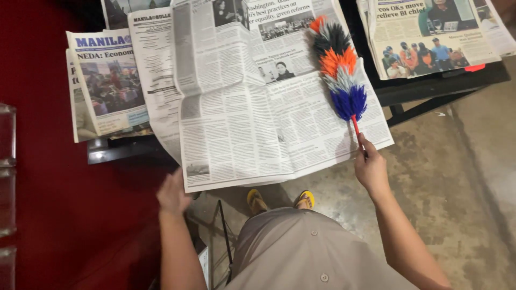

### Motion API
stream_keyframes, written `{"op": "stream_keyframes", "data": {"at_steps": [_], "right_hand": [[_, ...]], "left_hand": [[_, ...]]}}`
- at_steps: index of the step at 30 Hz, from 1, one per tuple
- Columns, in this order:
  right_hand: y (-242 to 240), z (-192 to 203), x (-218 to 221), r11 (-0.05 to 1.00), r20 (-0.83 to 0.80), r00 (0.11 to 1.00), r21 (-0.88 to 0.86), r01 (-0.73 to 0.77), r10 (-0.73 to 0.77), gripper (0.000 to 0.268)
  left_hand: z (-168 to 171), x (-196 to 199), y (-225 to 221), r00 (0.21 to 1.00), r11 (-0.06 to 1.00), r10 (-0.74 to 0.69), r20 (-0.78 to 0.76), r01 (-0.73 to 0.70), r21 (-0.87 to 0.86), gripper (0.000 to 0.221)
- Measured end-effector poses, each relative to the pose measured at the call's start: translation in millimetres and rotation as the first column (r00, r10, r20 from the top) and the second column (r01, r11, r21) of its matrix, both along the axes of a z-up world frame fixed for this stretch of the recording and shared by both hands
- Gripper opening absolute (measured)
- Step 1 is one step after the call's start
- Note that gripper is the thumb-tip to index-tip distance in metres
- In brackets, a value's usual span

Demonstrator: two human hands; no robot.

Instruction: Dusting and flipping through various newspapers stacked on tables using a feather duster.

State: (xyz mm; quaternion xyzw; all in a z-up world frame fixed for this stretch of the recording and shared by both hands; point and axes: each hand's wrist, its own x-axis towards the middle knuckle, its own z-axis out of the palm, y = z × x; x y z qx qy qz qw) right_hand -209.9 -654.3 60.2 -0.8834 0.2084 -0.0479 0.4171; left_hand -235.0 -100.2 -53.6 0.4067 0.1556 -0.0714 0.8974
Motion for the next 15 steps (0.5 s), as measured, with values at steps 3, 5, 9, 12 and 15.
{"op": "stream_keyframes", "data": {"at_steps": [3, 5, 9, 12, 15], "right_hand": [[24, 18, -6, 0.995, 0.04, 0.999, -0.101, -0.002, 0.006, 0.044], [37, 12, -11, 0.988, 0.074, 0.997, -0.152, -0.026, 0.038, 0.043], [62, -1, -14, 0.932, 0.028, 0.98, -0.316, -0.177, 0.196, 0.045], [70, -22, -10, 0.905, -0.028, 0.982, -0.385, -0.182, 0.185, 0.052], [78, -21, -7, 0.911, -0.047, 0.987, -0.379, -0.16, 0.154, 0.051]], "left_hand": [[79, 58, -7, 0.982, 0.988, -0.152, 0.113, 0.153, -0.002, 0.075], [120, 104, -24, 0.996, 0.962, -0.088, 0.029, 0.077, 0.263, 0.062], [107, 221, -13, 0.994, 0.453, 0.108, -0.032, -0.021, 0.891, 0.065], [141, 238, -53, 0.965, 0.656, 0.258, -0.046, -0.14, 0.742, 0.083], [173, 222, -54, 0.996, 0.773, 0.077, -0.053, -0.026, 0.633, 0.042]]}}
